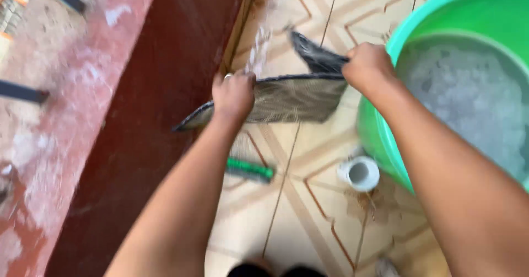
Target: The recorder is scrubbing a small patterned rug with a brush and soapy water on a balcony floor.
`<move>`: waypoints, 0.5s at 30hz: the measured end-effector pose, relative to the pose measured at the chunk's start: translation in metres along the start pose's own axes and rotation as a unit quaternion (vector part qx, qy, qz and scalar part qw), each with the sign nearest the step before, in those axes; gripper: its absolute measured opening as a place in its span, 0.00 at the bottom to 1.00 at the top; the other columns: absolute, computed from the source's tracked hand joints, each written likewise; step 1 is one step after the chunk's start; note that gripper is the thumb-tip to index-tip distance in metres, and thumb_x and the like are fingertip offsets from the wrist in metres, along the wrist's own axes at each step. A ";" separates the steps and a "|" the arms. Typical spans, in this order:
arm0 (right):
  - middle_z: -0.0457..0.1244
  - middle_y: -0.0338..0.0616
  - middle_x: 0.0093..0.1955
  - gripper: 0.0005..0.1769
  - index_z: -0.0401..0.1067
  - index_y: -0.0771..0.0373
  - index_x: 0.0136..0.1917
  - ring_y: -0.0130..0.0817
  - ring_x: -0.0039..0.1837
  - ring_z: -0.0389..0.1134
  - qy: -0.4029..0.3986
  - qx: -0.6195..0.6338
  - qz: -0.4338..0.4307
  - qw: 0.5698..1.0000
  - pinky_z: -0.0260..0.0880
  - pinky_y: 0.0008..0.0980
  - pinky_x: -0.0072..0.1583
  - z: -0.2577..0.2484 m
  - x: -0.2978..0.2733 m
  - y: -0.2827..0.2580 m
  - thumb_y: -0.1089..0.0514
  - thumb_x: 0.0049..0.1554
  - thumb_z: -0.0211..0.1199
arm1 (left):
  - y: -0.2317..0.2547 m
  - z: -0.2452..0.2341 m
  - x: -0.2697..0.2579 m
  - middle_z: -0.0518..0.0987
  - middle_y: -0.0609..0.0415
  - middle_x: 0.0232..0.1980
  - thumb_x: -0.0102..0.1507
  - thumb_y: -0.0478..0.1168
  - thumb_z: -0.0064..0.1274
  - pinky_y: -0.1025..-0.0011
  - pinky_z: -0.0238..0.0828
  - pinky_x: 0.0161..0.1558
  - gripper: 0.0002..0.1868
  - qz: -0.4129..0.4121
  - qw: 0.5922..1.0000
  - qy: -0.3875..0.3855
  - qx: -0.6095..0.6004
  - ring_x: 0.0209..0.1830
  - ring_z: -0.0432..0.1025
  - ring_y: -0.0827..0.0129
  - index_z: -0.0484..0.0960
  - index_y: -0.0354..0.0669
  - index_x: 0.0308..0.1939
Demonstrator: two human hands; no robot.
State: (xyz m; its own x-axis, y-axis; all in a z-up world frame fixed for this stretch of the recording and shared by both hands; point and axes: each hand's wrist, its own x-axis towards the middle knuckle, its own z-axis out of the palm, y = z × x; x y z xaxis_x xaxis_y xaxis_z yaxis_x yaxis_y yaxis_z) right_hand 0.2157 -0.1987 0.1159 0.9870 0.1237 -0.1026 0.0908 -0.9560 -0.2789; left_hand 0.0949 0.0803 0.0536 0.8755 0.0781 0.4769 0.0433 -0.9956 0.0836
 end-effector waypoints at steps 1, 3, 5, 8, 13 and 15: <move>0.67 0.64 0.43 0.11 0.80 0.59 0.44 0.63 0.49 0.70 -0.011 -0.001 0.005 1.000 0.70 0.53 0.55 0.008 -0.022 0.000 0.62 0.47 0.62 | 0.004 -0.007 -0.008 0.78 0.56 0.39 0.55 0.32 0.48 0.58 0.62 0.44 0.15 -0.001 1.000 -0.012 -0.003 0.42 0.74 0.59 0.84 0.54 0.41; 0.68 0.63 0.44 0.08 0.80 0.63 0.44 0.64 0.50 0.69 0.189 0.031 -0.081 0.978 0.69 0.54 0.56 0.000 -0.011 -0.019 0.60 0.54 0.62 | -0.001 -0.005 0.032 0.79 0.57 0.45 0.69 0.39 0.48 0.56 0.63 0.52 0.07 -0.035 0.995 -0.097 -0.007 0.47 0.74 0.60 0.83 0.54 0.42; 0.68 0.62 0.45 0.11 0.79 0.62 0.49 0.60 0.50 0.71 0.212 0.109 -0.089 0.967 0.70 0.52 0.55 -0.016 -0.022 -0.024 0.60 0.54 0.60 | -0.001 -0.009 0.022 0.79 0.57 0.44 0.66 0.38 0.49 0.58 0.63 0.51 0.07 -0.031 0.999 -0.040 0.004 0.48 0.74 0.61 0.83 0.53 0.42; 0.68 0.61 0.45 0.13 0.80 0.60 0.49 0.58 0.50 0.71 0.122 0.107 -0.032 0.986 0.72 0.49 0.54 0.011 -0.019 -0.008 0.59 0.54 0.58 | -0.003 0.005 0.002 0.80 0.58 0.44 0.62 0.36 0.48 0.57 0.62 0.54 0.11 0.000 0.994 -0.100 0.040 0.48 0.75 0.63 0.83 0.55 0.44; 0.70 0.57 0.40 0.15 0.84 0.57 0.46 0.54 0.43 0.72 0.168 0.146 -0.034 0.974 0.72 0.46 0.49 0.005 -0.026 -0.019 0.60 0.50 0.59 | -0.019 0.019 0.005 0.81 0.59 0.48 0.62 0.34 0.49 0.60 0.63 0.53 0.13 -0.030 0.996 -0.083 0.030 0.51 0.76 0.64 0.84 0.55 0.46; 0.69 0.53 0.32 0.13 0.82 0.59 0.48 0.43 0.37 0.73 0.091 0.191 0.024 0.977 0.72 0.42 0.46 -0.011 -0.036 -0.024 0.59 0.56 0.57 | -0.033 0.025 -0.007 0.82 0.58 0.48 0.63 0.33 0.50 0.57 0.61 0.57 0.16 -0.069 0.994 -0.084 -0.015 0.49 0.76 0.64 0.84 0.57 0.50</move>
State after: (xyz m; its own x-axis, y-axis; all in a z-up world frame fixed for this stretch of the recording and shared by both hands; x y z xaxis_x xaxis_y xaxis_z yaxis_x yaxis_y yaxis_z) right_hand 0.1795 -0.1836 0.1368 0.9993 -0.0018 0.0365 0.0211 -0.7869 -0.6167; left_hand 0.0994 0.1110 0.0251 0.9303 0.2006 0.3070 0.1558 -0.9740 0.1643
